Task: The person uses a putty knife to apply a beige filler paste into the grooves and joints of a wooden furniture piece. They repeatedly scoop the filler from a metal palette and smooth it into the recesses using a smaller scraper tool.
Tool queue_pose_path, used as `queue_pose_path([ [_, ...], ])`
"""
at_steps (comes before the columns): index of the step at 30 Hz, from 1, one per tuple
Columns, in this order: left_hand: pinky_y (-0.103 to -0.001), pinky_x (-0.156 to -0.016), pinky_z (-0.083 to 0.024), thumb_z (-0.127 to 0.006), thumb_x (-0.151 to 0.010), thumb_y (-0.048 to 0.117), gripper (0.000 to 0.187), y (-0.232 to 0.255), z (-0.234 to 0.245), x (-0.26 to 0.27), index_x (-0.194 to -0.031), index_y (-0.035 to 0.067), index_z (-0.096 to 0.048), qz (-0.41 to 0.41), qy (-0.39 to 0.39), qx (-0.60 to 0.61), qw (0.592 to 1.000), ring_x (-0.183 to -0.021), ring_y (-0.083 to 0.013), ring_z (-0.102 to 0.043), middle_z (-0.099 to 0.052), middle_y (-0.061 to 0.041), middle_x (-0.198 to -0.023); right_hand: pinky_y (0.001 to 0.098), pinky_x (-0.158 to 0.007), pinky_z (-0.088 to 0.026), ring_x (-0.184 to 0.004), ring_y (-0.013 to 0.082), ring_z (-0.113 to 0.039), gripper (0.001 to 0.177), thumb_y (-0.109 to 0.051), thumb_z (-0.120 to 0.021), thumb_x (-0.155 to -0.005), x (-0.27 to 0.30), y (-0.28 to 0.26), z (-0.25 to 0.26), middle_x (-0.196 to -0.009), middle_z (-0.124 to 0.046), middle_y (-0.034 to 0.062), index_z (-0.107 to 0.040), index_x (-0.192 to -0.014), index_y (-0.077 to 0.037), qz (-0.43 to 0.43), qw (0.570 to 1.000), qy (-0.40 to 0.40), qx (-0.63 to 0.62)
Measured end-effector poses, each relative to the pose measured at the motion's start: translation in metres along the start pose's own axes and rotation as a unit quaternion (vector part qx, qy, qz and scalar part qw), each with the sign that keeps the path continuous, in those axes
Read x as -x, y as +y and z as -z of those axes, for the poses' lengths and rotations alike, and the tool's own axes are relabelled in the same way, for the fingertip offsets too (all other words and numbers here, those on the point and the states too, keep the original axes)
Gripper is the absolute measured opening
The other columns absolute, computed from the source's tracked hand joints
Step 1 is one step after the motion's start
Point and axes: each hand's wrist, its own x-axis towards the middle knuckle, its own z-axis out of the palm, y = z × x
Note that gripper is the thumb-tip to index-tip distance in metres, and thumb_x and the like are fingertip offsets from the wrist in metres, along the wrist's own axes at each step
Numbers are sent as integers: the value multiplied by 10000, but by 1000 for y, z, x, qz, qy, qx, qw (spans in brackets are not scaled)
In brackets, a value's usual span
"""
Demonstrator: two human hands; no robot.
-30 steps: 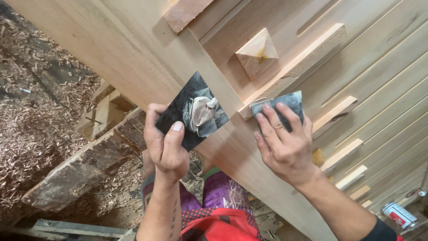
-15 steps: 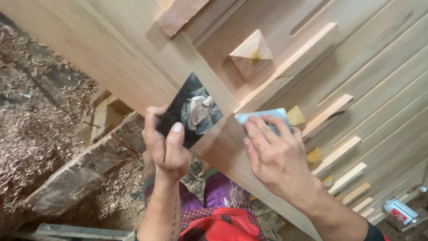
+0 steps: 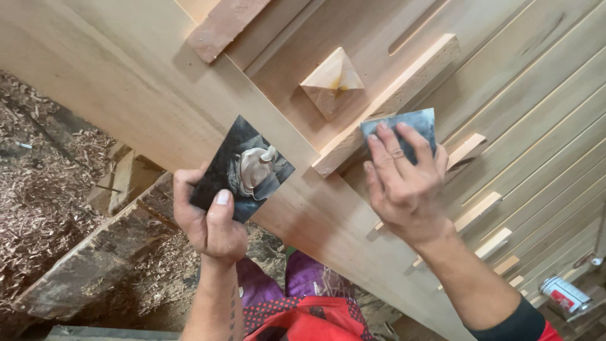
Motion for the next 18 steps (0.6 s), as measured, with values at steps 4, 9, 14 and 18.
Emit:
queue_pose_path([
  [4, -244, -868, -468, -532, -944, 86, 226, 0, -1, -1, -1136, -18, -469, -6, 2, 32, 999, -932, -108, -532, -599, -103, -1076, 493, -907, -440, -1181, 326, -626, 364, -121, -730, -870, 5, 4, 7, -1264, -724, 131, -709, -1218, -16, -21, 998, -39, -35],
  [9, -241, -863, -465, -528, -961, 92, 204, 1, -3, -4, -1123, -21, -479, -22, 2, 6, 1000, -916, -106, -528, -607, -109, -1038, 479, -940, -478, -1206, 325, -612, 369, -132, -702, -940, -3, 10, 12, -1314, -705, 136, -681, -1289, -13, -69, 994, -52, -73],
  [14, -273, -916, -477, -526, -933, 92, 236, 1, -1, -2, -1131, -30, -489, -10, 9, 3, 1000, -966, -119, -538, -594, -100, -1089, 488, -832, -473, -1134, 320, -632, 395, -130, -705, -850, -1, -11, 18, -1239, -723, 122, -681, -1227, -17, -47, 990, -98, -88],
  [18, -256, -899, -474, -524, -943, 90, 221, 1, 0, -3, -1126, -32, -500, -13, 8, -1, 1000, -944, -116, -541, -601, -110, -1106, 463, -830, -468, -1153, 305, -642, 398, -108, -702, -837, 5, 1, 26, -1226, -727, 104, -689, -1228, -33, -67, 983, -117, -124],
])
